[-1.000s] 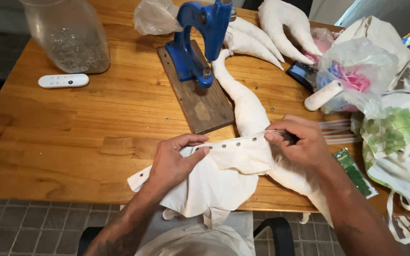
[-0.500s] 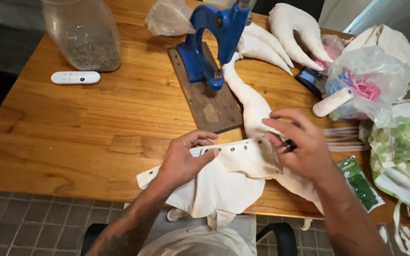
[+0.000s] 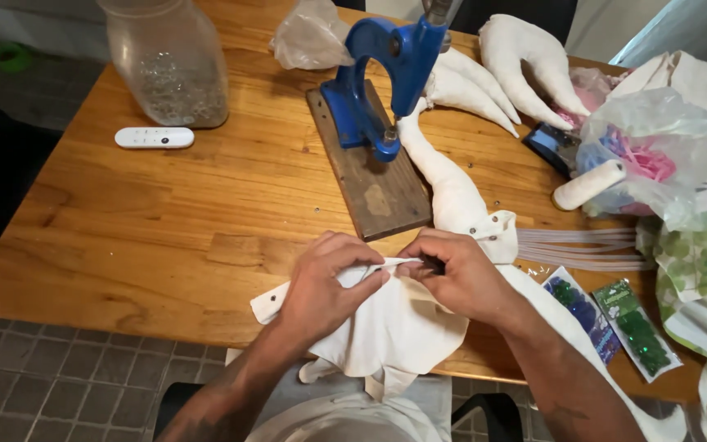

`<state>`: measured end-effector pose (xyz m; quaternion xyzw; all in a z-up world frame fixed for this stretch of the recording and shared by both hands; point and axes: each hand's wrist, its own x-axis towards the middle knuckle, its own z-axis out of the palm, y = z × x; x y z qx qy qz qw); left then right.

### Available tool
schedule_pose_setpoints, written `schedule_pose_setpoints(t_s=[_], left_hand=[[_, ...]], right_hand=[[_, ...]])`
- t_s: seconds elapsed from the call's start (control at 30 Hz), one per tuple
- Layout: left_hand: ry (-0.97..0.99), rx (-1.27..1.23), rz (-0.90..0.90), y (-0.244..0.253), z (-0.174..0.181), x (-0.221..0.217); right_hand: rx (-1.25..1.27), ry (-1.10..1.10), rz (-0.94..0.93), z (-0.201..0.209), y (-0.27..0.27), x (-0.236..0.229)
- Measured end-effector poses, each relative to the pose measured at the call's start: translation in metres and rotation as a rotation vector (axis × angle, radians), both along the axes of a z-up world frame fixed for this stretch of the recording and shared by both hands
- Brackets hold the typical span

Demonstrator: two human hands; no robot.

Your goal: Assembling a fabric strip with snaps onto a stuffed horn prop using a small hand tool

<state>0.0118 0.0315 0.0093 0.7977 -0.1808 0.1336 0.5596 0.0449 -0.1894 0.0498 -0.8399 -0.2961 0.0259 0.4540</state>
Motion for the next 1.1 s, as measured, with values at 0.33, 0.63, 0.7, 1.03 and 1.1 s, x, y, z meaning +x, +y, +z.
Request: schedule_pose_setpoints(t_s=[0.33, 0.63, 0.7, 1.03, 1.1], left_hand=[[0.033, 0.255, -0.202, 0.022, 0.015, -0.005], [0.151, 0.271, -0.281, 0.057, 0.046, -0.012], [0.068, 0.239, -0.256, 0.061, 0.049, -0.011], [-0.152, 0.209, -0.16, 0.025, 0.023, -0.012], [-0.167, 0.241, -0.172, 0.013, 0.023, -0.009]], right_hand=[[0.055, 0.026, 0.015, -0.009, -0.008, -0.002], [0.072, 0.033, 0.05, -0.01, -0.01, 0.0], [0.078, 0.04, 0.024, -0.014, -0.015, 0.003], [0.09, 0.055, 0.045, -0.016, -0.017, -0.007], [0.094, 0.038, 0.052, -0.013, -0.016, -0.01]])
